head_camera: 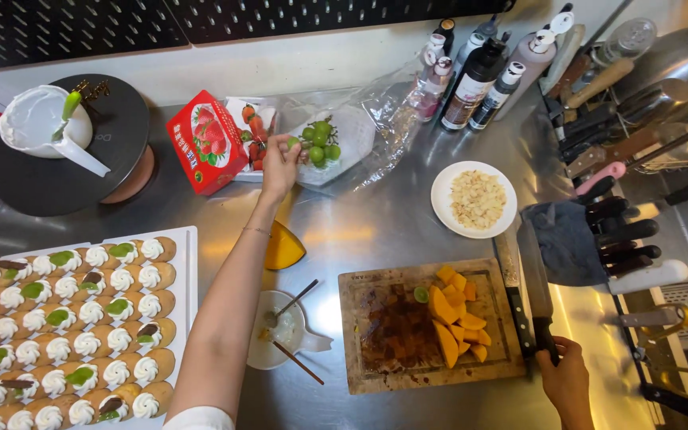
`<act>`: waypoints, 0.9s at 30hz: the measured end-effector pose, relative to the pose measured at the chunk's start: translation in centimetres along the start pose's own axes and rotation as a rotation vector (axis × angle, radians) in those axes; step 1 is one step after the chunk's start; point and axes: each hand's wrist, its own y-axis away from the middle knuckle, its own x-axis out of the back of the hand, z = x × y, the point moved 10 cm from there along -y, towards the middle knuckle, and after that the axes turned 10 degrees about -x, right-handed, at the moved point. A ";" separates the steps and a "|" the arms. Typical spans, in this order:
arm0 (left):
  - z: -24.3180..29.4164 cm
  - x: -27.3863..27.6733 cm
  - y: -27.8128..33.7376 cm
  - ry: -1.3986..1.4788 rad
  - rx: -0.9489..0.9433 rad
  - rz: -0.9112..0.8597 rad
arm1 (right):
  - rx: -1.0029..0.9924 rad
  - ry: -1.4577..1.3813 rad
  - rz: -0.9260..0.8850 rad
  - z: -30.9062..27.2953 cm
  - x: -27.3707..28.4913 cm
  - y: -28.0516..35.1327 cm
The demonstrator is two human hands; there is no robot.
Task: Decorating mini cream desserts with slices of green grapes and mango.
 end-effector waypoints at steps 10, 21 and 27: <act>12.6 -0.9 0.9 -0.614 -0.289 0.002 | -0.253 -0.067 0.009 -3.0 4.2 10.9; 32.0 -4.8 17.2 0.485 -0.083 -0.048 | 0.051 -0.684 -0.283 -13.7 1.9 18.2; 33.5 -6.8 27.5 0.716 0.008 -0.028 | -0.001 -0.642 -0.494 -21.2 1.7 22.5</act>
